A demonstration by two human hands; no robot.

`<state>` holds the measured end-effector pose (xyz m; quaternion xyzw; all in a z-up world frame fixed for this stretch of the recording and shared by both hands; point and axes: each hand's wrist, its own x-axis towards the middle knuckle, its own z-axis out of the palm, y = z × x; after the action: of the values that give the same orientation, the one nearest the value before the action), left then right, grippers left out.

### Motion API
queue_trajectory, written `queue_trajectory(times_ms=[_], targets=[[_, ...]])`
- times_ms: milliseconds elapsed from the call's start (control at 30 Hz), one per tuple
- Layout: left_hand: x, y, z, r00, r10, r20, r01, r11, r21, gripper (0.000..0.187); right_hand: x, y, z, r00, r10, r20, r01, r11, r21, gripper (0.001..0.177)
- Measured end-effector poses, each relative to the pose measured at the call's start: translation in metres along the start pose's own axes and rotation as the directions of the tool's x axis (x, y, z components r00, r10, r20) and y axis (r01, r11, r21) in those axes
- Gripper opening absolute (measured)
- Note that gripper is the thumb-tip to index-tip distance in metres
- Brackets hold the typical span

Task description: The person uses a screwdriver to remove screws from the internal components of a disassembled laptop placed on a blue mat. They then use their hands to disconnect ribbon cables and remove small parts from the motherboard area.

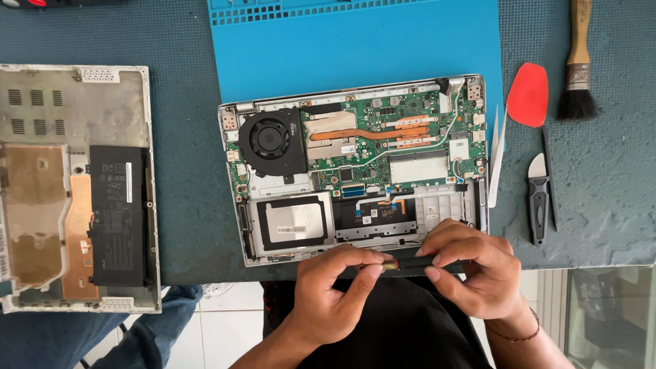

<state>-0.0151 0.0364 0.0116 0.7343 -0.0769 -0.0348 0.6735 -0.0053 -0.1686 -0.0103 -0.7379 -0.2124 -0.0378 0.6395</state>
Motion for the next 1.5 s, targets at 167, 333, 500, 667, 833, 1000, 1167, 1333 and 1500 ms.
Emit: queue_trajectory(times_ms=[167, 333, 500, 667, 833, 1000, 1167, 1333, 1500], targets=[[-0.004, -0.002, -0.001, 0.991, -0.128, 0.025, 0.131, 0.984, -0.118, 0.011, 0.001, 0.000, 0.003, 1.000, -0.026, -0.016, 0.026, 0.999, -0.021, 0.013], [-0.005, -0.005, 0.001, 0.991, -0.133, 0.030, 0.136, 0.979, -0.154, 0.010, 0.002, -0.001, 0.002, 0.999, -0.032, -0.022, 0.031, 0.999, -0.020, 0.012], [-0.006, -0.009, -0.004, 0.982, -0.187, 0.012, 0.180, 0.920, -0.348, 0.012, -0.005, 0.002, 0.000, 0.995, -0.013, -0.100, 0.013, 1.000, -0.006, 0.012], [-0.007, -0.018, 0.001, 0.990, -0.095, -0.108, 0.039, 0.900, -0.433, 0.005, -0.012, 0.004, 0.007, 0.969, 0.059, -0.241, -0.041, 0.996, 0.078, 0.014], [-0.014, -0.036, 0.010, 0.973, -0.180, -0.145, 0.059, 0.801, -0.596, 0.006, -0.011, 0.001, 0.014, 0.952, 0.126, -0.279, -0.093, 0.987, 0.128, 0.017], [-0.016, -0.049, 0.014, 0.946, -0.309, -0.094, 0.145, 0.665, -0.732, 0.011, -0.011, -0.003, 0.024, 0.919, 0.159, -0.362, -0.142, 0.987, 0.072, 0.018], [-0.014, -0.047, 0.012, 0.939, -0.321, -0.125, 0.128, 0.664, -0.737, 0.012, -0.011, -0.005, 0.031, 0.903, 0.144, -0.405, -0.139, 0.989, 0.042, 0.019], [-0.012, -0.043, 0.012, 0.930, -0.330, -0.163, 0.119, 0.690, -0.714, 0.014, -0.008, -0.014, 0.042, 0.874, 0.209, -0.439, -0.203, 0.977, 0.061, 0.021], [-0.006, -0.032, 0.011, 0.922, -0.266, -0.282, 0.042, 0.792, -0.610, 0.011, -0.010, -0.011, 0.042, 0.808, 0.423, -0.409, -0.374, 0.906, 0.199, 0.030]])
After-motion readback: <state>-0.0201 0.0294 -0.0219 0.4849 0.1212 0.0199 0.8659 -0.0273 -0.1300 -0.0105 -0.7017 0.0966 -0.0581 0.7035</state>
